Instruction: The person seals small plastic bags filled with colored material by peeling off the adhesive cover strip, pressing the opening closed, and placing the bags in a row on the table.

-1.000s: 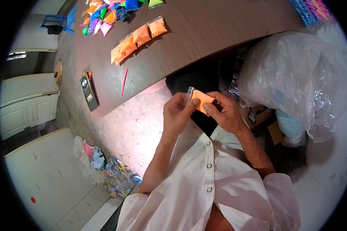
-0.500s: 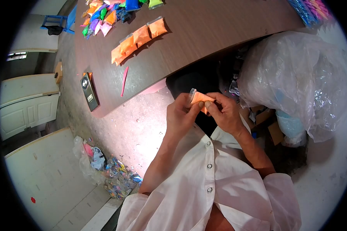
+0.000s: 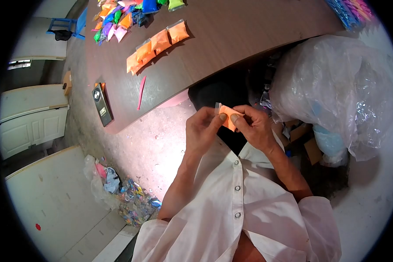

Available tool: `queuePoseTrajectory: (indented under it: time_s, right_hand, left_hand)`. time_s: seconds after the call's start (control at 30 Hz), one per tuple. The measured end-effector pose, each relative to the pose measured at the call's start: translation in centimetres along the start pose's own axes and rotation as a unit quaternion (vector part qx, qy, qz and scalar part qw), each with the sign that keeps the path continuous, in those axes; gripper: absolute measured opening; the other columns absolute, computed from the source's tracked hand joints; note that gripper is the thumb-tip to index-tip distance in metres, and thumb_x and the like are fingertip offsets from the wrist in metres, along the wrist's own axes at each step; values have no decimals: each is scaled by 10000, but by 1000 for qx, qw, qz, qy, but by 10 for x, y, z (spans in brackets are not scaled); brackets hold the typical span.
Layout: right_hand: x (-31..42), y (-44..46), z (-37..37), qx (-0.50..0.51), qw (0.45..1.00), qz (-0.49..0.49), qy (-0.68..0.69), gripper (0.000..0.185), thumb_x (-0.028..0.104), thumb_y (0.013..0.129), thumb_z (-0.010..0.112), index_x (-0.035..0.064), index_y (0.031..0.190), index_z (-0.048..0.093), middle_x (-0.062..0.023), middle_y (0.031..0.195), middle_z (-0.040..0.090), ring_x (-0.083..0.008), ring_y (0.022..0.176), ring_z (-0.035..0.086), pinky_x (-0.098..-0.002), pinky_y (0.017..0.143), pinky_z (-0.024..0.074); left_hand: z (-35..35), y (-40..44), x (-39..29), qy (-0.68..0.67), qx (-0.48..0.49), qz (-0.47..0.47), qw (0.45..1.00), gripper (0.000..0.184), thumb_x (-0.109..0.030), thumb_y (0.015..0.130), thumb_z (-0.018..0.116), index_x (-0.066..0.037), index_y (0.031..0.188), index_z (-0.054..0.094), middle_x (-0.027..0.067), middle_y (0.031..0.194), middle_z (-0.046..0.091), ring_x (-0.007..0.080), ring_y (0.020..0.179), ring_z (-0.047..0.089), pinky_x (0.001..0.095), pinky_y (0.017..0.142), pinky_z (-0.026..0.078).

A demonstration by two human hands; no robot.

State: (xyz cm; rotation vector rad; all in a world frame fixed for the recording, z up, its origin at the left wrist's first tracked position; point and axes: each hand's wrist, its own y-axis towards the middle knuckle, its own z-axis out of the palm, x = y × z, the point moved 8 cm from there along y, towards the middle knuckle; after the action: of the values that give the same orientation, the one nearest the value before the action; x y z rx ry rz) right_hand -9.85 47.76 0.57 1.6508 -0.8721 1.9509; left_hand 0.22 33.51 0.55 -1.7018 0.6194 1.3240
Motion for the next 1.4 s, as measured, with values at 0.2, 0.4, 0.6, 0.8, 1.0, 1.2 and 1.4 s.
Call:
queuePoseTrajectory:
  time_s: [0.2, 0.4, 0.6, 0.8, 1.0, 1.2, 1.4]
  right_hand:
    - [1, 0, -3, -9, 1000, -9, -20, 256, 183, 994, 702, 4, 1174, 735, -28, 895, 727, -69, 746, 650, -234, 648, 517]
    - [2, -2, 1, 5, 999, 5, -47, 236, 175, 975, 707, -1, 1129, 744, -40, 898, 738, -77, 750, 655, -244, 651, 520]
    - [12, 1, 2, 2, 998, -16, -54, 206, 161, 962, 708, 8, 1093, 751, -61, 910, 719, -106, 789, 659, -267, 664, 525]
    - [13, 1, 0, 4, 995, -40, -88, 184, 152, 959, 705, 4, 1058, 751, -72, 913, 701, -131, 799, 658, -276, 673, 521]
    - [10, 2, 3, 5, 998, -19, -61, 182, 152, 961, 705, 12, 1070, 747, -67, 947, 722, -127, 809, 662, -269, 697, 525]
    - [-8, 2, -8, -23, 999, 9, -26, 222, 197, 984, 708, 16, 1108, 739, -44, 947, 721, -99, 821, 658, -259, 702, 529]
    - [1, 3, -1, -33, 999, -22, -1, 238, 197, 1009, 689, 5, 1144, 728, -26, 933, 705, -68, 796, 612, -232, 689, 498]
  left_hand:
    - [5, 2, -3, 25, 12, -6, 1000, 250, -180, 976, 774, 43, 1078, 725, 59, 945, 746, 96, 874, 669, 259, 791, 544]
    - [3, 1, 2, -91, 4, -15, 996, 192, -138, 987, 761, 33, 1067, 726, 58, 954, 744, 92, 875, 669, 253, 789, 543]
    - [0, 2, -6, -57, 2, 20, 998, 182, -138, 990, 760, 27, 1061, 727, 46, 940, 735, 89, 866, 660, 244, 784, 536]
    - [6, 1, -4, -76, 4, 7, 997, 197, -159, 985, 773, 22, 1046, 727, 43, 945, 738, 89, 878, 656, 247, 796, 536]
    - [2, 4, -8, -52, 14, 39, 998, 203, -177, 993, 766, 19, 1034, 730, 47, 957, 744, 95, 886, 662, 255, 803, 543]
    - [4, -1, -8, -56, -13, -37, 998, 225, -192, 991, 765, 21, 1057, 734, 42, 925, 740, 93, 860, 662, 254, 779, 540]
    - [-2, -1, 5, -31, 21, -22, 999, 249, -209, 988, 763, 30, 1054, 745, 39, 898, 740, 95, 835, 665, 251, 745, 533]
